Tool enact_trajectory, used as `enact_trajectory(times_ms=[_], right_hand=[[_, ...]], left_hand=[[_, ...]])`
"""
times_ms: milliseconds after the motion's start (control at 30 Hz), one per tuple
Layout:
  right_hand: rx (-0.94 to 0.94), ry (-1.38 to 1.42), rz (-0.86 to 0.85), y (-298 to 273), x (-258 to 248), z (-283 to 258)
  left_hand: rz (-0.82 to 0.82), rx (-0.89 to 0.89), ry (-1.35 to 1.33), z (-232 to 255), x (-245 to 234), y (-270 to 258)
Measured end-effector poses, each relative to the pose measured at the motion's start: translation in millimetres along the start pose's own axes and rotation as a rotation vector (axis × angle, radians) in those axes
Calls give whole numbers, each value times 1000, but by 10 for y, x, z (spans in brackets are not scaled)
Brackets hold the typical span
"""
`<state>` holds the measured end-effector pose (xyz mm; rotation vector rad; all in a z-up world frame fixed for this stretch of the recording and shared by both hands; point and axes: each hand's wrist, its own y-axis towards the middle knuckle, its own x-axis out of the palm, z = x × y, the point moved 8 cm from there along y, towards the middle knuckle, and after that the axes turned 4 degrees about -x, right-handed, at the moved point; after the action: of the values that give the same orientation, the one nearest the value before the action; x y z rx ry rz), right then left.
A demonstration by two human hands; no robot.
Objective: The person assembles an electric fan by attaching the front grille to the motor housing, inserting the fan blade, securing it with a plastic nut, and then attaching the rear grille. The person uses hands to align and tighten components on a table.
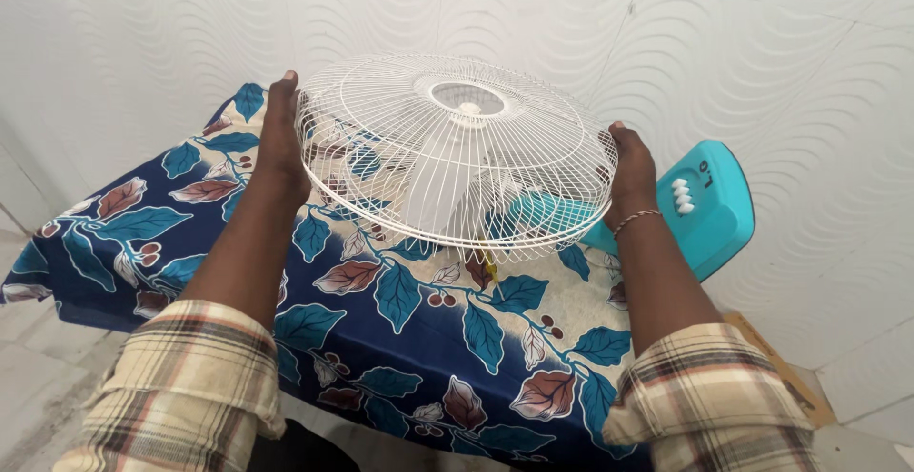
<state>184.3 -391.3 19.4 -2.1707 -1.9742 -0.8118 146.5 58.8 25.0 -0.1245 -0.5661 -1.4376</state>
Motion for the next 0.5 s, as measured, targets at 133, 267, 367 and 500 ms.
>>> enact_trajectory(times_ms=[133,267,367,500], right_hand=[[-59,-34,59,-7,-78,-43],[-95,-2,45,49,-133,-21],[-158,-52,-26,85,-114,-58],[-183,-69,-9,88,-121,-86]], left_hand=[[-29,45,33,51,69,-35],[-34,46,34,43,81,-51],[-26,27,0,21,60,-37],[-50,47,-27,24,64,-27]])
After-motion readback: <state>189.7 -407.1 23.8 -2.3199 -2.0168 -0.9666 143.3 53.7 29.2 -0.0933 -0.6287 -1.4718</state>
